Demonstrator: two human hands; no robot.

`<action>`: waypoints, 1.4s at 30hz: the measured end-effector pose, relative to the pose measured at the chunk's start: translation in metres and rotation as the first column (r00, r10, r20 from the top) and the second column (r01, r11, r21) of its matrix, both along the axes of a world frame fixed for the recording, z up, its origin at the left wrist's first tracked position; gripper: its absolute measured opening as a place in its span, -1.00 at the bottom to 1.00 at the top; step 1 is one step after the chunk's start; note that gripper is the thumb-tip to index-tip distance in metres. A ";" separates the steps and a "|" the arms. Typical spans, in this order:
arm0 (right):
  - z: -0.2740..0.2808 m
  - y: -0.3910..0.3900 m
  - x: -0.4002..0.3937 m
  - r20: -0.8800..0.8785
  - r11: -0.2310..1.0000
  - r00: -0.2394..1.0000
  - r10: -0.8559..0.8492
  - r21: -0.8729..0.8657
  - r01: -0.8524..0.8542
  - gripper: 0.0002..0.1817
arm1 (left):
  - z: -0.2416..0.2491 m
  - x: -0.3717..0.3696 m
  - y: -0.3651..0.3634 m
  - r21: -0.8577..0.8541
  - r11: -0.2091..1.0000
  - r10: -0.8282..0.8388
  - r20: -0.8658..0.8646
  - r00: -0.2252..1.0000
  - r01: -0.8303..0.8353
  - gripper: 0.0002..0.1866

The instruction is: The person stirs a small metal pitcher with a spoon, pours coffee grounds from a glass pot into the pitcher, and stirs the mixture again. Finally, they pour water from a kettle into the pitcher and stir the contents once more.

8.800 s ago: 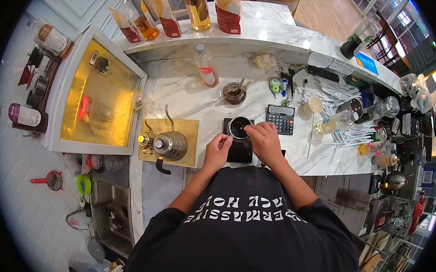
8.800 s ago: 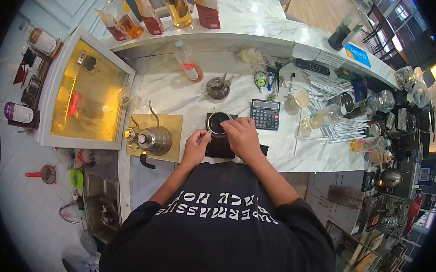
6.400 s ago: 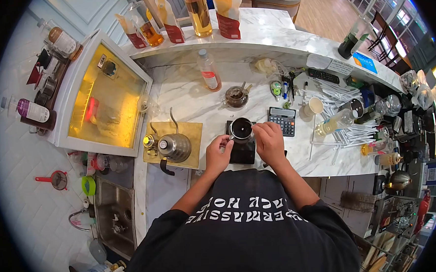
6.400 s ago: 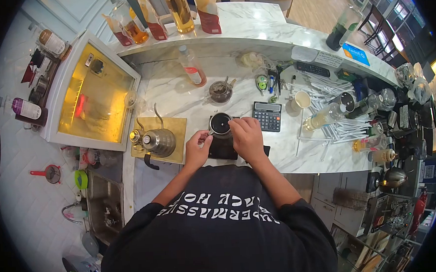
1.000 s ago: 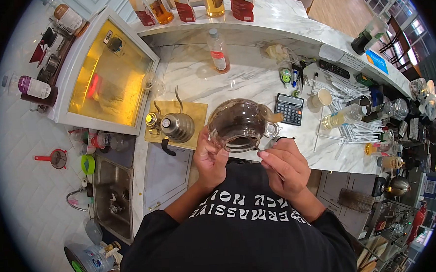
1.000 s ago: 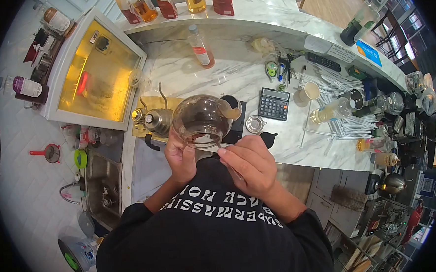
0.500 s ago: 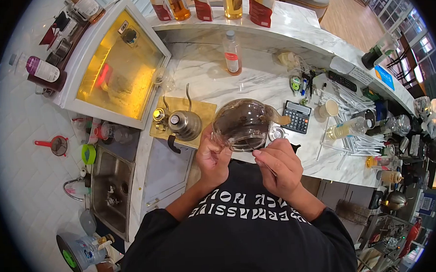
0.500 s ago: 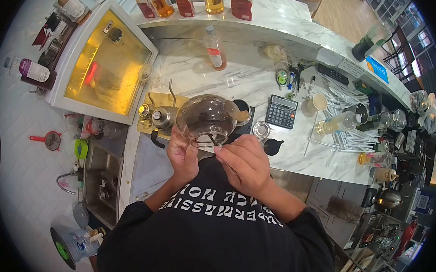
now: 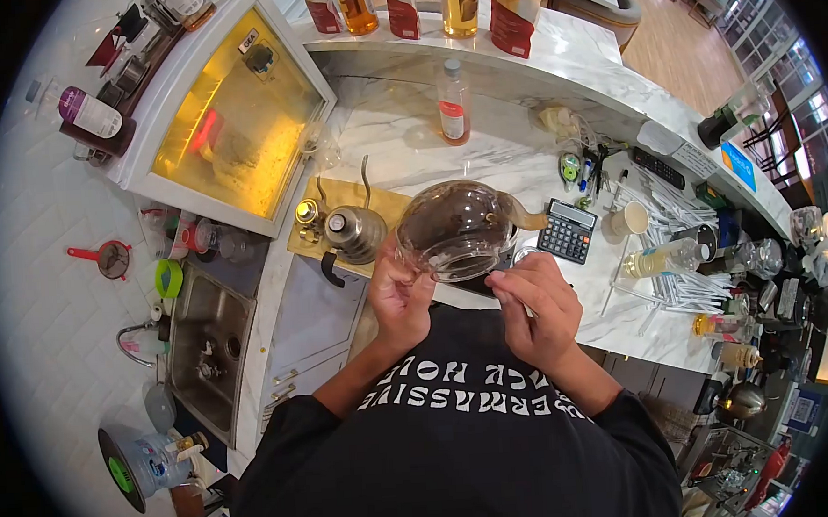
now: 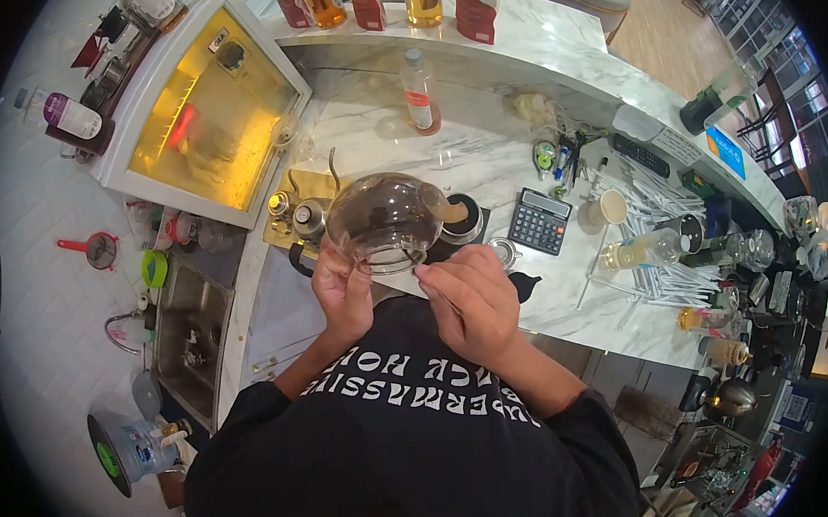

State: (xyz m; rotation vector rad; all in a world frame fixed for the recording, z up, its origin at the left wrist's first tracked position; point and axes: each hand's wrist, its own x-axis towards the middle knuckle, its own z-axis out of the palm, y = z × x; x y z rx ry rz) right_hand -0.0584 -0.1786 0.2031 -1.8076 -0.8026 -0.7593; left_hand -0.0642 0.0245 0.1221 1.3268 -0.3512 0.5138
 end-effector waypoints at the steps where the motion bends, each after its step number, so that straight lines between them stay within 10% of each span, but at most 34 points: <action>1: -0.001 0.000 0.001 -0.018 1.000 1.000 0.009 0.005 -0.009 -0.64 | 0.000 0.002 0.000 0.029 0.999 0.013 0.016 1.000 -0.013 -0.73; 17: -0.032 -0.005 0.015 -0.341 0.966 0.937 0.079 0.258 0.013 -0.80 | -0.001 0.022 -0.016 0.098 0.995 0.033 -0.050 0.998 -0.028 -0.76; 22: -0.039 0.000 0.028 -0.666 0.726 0.617 0.419 0.654 0.213 -0.83 | -0.013 0.030 -0.025 0.050 0.998 0.041 -0.182 0.982 -0.032 -0.76; 42: -0.069 -0.046 0.040 -0.753 0.659 0.632 0.186 0.572 0.488 -0.75 | -0.049 0.042 -0.020 -0.096 0.985 0.063 -0.583 0.810 -0.145 -0.78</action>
